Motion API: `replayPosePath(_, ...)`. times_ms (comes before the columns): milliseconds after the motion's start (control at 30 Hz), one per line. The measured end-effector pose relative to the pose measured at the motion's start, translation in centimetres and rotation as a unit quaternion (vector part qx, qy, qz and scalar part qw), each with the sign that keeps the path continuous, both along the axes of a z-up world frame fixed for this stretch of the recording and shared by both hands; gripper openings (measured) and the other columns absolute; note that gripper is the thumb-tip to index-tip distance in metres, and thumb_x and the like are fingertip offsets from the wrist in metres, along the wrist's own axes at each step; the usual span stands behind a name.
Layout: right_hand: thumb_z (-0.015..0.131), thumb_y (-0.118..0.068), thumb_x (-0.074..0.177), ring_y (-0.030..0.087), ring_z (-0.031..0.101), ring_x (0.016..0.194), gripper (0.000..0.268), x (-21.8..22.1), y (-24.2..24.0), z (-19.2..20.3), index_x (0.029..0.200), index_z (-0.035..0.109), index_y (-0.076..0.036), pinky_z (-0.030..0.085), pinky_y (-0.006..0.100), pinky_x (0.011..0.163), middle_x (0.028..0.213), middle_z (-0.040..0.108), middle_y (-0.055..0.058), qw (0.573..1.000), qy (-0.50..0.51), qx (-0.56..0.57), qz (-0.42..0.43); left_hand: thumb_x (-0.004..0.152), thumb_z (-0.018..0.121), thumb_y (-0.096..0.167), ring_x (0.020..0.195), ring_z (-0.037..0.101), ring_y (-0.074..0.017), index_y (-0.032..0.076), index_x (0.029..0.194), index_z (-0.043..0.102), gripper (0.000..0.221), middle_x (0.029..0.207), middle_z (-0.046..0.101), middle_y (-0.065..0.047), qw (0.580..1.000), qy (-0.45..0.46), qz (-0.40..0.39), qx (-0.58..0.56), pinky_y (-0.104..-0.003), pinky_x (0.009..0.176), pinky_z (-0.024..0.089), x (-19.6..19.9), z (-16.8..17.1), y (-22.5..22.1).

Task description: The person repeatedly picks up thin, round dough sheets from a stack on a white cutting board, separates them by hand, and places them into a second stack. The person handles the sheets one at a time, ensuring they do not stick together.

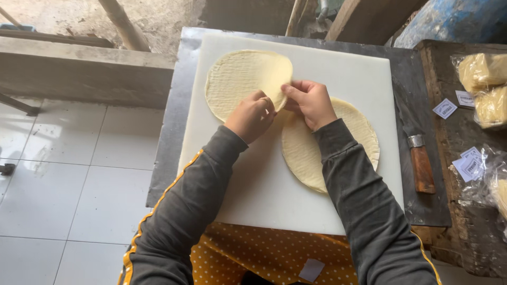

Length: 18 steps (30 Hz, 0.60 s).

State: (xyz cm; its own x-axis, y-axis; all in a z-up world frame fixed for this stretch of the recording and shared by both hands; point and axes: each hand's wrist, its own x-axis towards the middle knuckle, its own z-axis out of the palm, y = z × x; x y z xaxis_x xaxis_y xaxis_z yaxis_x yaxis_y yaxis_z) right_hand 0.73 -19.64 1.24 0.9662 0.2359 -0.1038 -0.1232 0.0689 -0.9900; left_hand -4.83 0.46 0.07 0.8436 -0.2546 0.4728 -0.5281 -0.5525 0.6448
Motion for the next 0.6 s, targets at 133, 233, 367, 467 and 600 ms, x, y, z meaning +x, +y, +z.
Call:
replayPosePath(133, 0.072, -0.021, 0.096, 0.021, 0.076, 0.092, 0.036, -0.1, 0.4, 0.0, 0.118, 0.068, 0.008, 0.067, 0.035, 0.083, 0.105, 0.076, 0.014, 0.996, -0.017, 0.049, 0.075, 0.091, 0.080, 0.021, 0.082, 0.076, -0.0190, 0.004, 0.103, 0.071, 0.022, 0.093, 0.074, -0.008, 0.982, 0.087, 0.042, -0.161, -0.033, 0.069, 0.061, -0.6, 1.3, -0.3)
replayPosePath(233, 0.068, -0.023, 0.100, 0.018, 0.076, 0.098, 0.034, -0.6, 0.7, -0.1, 0.122, 0.070, 0.004, 0.066, 0.032, 0.088, 0.109, 0.077, 0.011, 0.991, -0.061, 0.022, 0.119, 0.085, 0.083, 0.023, 0.083, 0.076, -0.0153, 0.004, 0.101, 0.068, 0.029, 0.097, 0.072, -0.009, 0.978, 0.046, 0.072, -0.191, -0.028, 0.066, 0.062, -0.3, 1.7, 0.3)
replayPosePath(367, 0.072, -0.019, 0.099, 0.017, 0.074, 0.102, 0.031, -0.7, 0.8, 0.0, 0.123, 0.070, 0.001, 0.062, 0.031, 0.090, 0.111, 0.076, 0.010, 0.983, -0.118, -0.025, 0.142, 0.091, 0.083, 0.021, 0.087, 0.078, -0.0166, 0.002, 0.102, 0.072, 0.024, 0.098, 0.075, -0.010, 0.970, 0.093, 0.051, -0.218, -0.027, 0.073, 0.065, 0.1, 0.9, 1.1)
replayPosePath(467, 0.073, -0.019, 0.099, 0.016, 0.075, 0.099, 0.028, -0.6, 0.8, 0.2, 0.119, 0.071, 0.000, 0.063, 0.029, 0.086, 0.108, 0.077, 0.009, 0.982, -0.129, -0.042, 0.133, 0.096, 0.076, 0.020, 0.090, 0.078, -0.0164, 0.001, 0.108, 0.074, 0.023, 0.099, 0.079, -0.010, 0.935, 0.198, 0.016, -0.292, -0.027, 0.075, 0.064, 0.4, 0.5, 1.5)
replayPosePath(600, 0.076, -0.018, 0.096, 0.015, 0.076, 0.097, 0.024, -0.8, 0.8, 0.2, 0.113, 0.071, -0.002, 0.061, 0.027, 0.080, 0.106, 0.076, 0.006, 0.979, -0.145, -0.065, 0.129, 0.096, 0.072, 0.022, 0.093, 0.078, -0.0164, -0.001, 0.109, 0.072, 0.026, 0.101, 0.078, -0.010, 0.888, 0.284, -0.002, -0.362, -0.027, 0.075, 0.063, 0.7, 0.4, 1.8)
